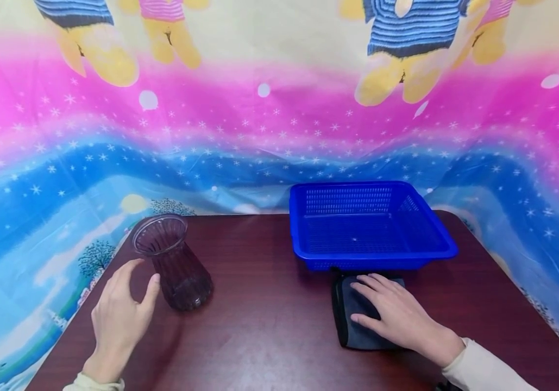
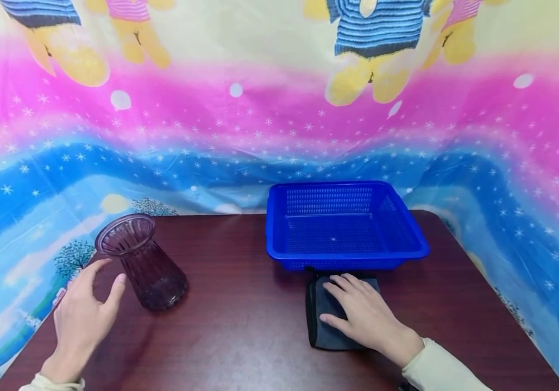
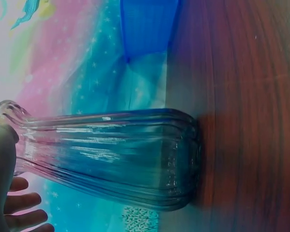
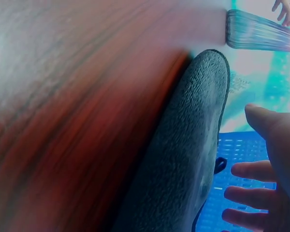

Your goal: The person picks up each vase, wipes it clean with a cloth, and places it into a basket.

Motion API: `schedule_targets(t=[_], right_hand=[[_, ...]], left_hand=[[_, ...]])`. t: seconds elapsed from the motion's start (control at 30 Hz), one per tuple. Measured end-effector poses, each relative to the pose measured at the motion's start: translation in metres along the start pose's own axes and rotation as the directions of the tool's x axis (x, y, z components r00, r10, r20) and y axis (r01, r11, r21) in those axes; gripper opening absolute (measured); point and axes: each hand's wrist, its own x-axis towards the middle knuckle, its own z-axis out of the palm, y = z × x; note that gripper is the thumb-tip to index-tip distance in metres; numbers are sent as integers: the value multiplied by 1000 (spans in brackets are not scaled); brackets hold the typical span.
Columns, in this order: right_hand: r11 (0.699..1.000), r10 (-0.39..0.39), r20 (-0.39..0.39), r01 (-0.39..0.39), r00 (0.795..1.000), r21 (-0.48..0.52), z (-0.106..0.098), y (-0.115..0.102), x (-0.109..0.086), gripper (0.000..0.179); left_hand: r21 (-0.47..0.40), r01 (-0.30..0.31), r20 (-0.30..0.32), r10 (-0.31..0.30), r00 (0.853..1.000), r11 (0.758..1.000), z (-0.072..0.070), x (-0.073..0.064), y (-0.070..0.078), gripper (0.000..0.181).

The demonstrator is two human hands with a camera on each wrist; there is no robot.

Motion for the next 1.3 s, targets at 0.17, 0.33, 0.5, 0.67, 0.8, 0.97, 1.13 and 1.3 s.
schedule_targets(t=[0.17,0.33,0.5,0.67,0.8,0.97,1.13,1.3], right_hand=[[1000,18,14,-18,1000,3,2,6,-1,65],[1000,24,50,-24,998,5,3,13,-3,69],[1000,22,75,-22,997,1,3,19,-5,71],[1000,21,93,-22,995,2,5,23,-7,73],[1000,28,107,-28,994,1,4,27,-8,75],[999,41,143,-41,989,-3,2,31,-10,80],[999,25,189,-29,982,17,0,34,-8,84],[996,31,257,-52,966,78,-3,37,-5,88]], left_hand=[[8,57,87,-58,994,998,3,5,-1,57],[-22,112,171,-106,980,993,6,12,-2,67],[-93,140,255,-112,960,986,9,21,-5,72],[-153,144,288,-95,953,978,11,27,-8,73],[-226,146,308,-72,949,963,16,29,-8,68],[-253,157,335,-66,940,955,21,29,-8,61],[-268,172,319,-81,944,948,22,31,-7,53],[-316,204,325,-96,941,926,23,35,-6,49]])
